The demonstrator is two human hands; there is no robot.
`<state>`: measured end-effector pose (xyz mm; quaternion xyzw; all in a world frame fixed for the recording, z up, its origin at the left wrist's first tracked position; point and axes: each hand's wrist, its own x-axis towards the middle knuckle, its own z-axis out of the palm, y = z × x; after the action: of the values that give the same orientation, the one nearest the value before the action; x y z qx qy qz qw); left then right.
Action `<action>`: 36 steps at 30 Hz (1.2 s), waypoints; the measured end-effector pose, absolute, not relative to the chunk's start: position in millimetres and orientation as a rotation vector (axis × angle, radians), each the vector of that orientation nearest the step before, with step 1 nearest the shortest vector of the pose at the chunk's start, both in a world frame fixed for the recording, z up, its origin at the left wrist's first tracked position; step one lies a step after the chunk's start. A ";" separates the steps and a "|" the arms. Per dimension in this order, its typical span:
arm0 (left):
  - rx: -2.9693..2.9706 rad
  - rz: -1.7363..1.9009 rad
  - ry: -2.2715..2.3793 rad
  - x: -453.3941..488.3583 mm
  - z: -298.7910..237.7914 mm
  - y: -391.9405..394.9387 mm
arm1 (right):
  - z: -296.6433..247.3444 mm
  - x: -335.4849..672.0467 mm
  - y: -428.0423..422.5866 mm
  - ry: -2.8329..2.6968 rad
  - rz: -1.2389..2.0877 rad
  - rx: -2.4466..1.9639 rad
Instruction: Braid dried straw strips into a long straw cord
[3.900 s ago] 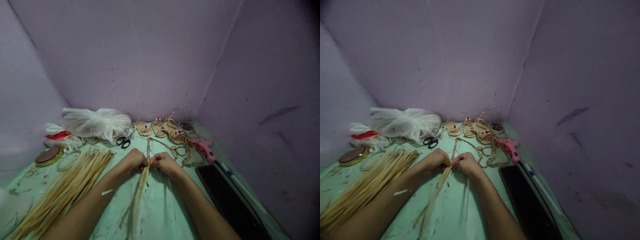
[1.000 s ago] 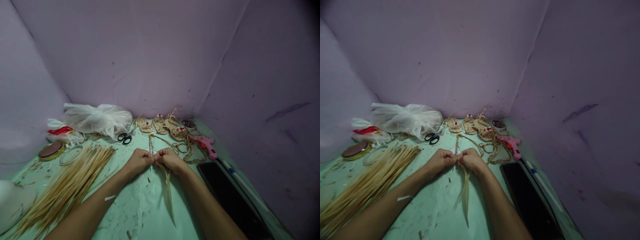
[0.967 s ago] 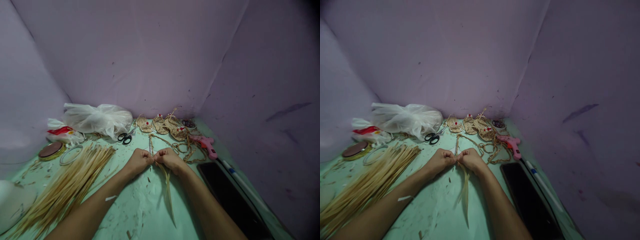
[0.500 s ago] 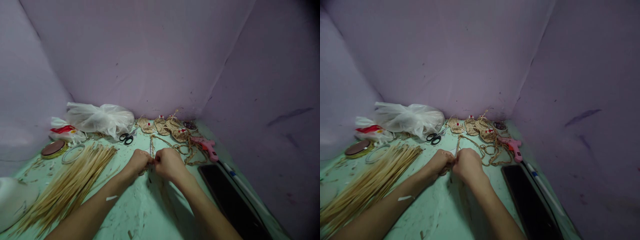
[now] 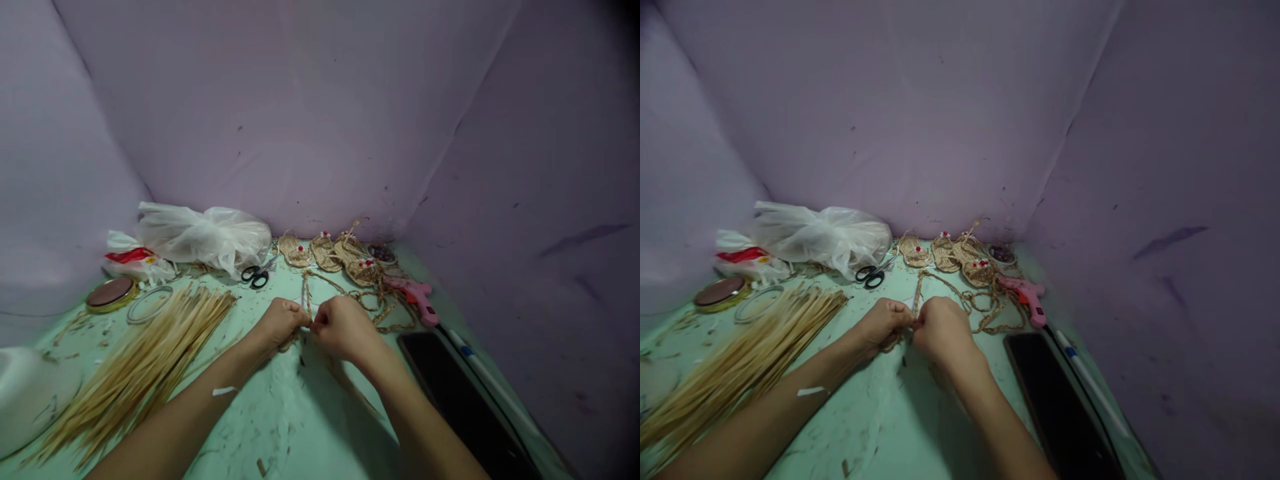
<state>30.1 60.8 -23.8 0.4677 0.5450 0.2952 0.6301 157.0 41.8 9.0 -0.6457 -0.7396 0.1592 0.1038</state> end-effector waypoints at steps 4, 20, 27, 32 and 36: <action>1.004 0.673 1.211 29.7 -24.1 61.3 | 12.9 161.6 44.0 -2.123 0.554 -1.903; 1.101 0.620 1.149 20.6 -22.0 65.2 | -2.0 174.8 61.3 -1.546 1.072 -1.635; 1.205 0.569 1.142 17.0 -29.5 67.1 | -18.8 152.5 56.6 -1.662 1.392 -1.436; 1.255 0.627 1.183 20.8 -24.6 64.1 | -23.6 153.5 57.4 -1.865 0.979 -1.664; 1.287 0.704 1.195 21.2 -23.9 64.1 | -24.9 153.2 56.2 -1.853 0.871 -1.661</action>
<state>21.2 64.1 -23.9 0.5518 0.5123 0.3017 0.5848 153.2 56.2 -24.9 -0.6101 -0.6806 0.3198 0.2496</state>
